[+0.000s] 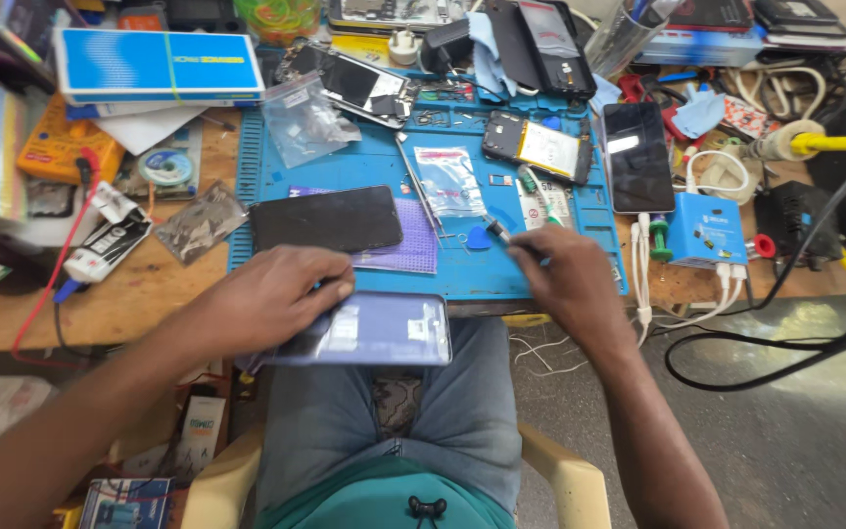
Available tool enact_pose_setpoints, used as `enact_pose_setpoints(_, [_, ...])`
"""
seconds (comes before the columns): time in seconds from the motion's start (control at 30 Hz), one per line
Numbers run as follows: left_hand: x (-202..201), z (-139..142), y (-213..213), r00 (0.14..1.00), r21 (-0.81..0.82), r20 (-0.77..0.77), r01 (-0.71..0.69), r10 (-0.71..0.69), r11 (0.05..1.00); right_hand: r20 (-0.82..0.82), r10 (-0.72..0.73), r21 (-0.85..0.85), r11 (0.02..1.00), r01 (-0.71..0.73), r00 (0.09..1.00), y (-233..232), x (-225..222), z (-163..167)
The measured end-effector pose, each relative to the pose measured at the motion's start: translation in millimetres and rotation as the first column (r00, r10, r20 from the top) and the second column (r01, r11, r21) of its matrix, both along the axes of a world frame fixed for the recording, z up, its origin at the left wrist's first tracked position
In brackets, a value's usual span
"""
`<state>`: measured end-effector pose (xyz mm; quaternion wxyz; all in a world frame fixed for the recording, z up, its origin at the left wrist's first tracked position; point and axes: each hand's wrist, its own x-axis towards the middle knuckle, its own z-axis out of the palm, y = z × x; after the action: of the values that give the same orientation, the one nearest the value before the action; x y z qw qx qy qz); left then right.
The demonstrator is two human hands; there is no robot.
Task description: The person retrieves a small part from a plastic bag, then uses a metal tool to pry open the back of a blue smartphone. After reassembling the device, they test the touchscreen by swiping and tapping the screen.
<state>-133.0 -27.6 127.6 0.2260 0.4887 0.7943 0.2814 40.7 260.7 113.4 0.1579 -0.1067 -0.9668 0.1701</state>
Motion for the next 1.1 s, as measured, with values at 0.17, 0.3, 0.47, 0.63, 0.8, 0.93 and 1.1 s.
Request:
enact_pose_setpoints(0.17, [-16,-15,14,0.998,-0.194,-0.032,0.051,-0.058,0.98,-0.06,0.153,-0.092,0.983,-0.159,0.986,-23,-40,-19])
enact_pose_setpoints(0.3, [-23,-30,10,0.996,-0.2,0.085,0.048,-0.032,0.979,0.083,0.128,-0.195,0.975,-0.11,0.988,-28,-82,-28])
enact_pose_setpoints(0.47, [-29,-37,9,0.989,-0.2,0.145,0.036,-0.007,0.979,-0.048,0.193,-0.769,0.619,-0.16,0.98,-1,-64,-17])
enact_pose_setpoints(0.63, [-36,-32,13,0.973,-0.334,0.232,0.078,0.002,0.939,-0.434,-0.083,-0.9,0.092,-0.426,0.897,-4,-25,-40])
enact_pose_setpoints(0.8, [-38,-32,18,0.981,-0.36,0.191,0.098,-0.029,0.928,-0.339,0.086,-0.861,0.373,-0.346,0.937,-48,-29,-64])
enact_pose_setpoints(0.93, [-39,-36,18,0.986,-0.34,0.159,0.106,-0.053,0.934,-0.219,0.347,-0.787,0.489,-0.375,0.912,-65,-48,-55])
enact_pose_setpoints(1.1, [-41,-42,19,0.987,-0.333,0.148,0.114,-0.068,0.936,-0.211,0.416,-0.657,0.61,-0.443,0.885,-75,-57,-46])
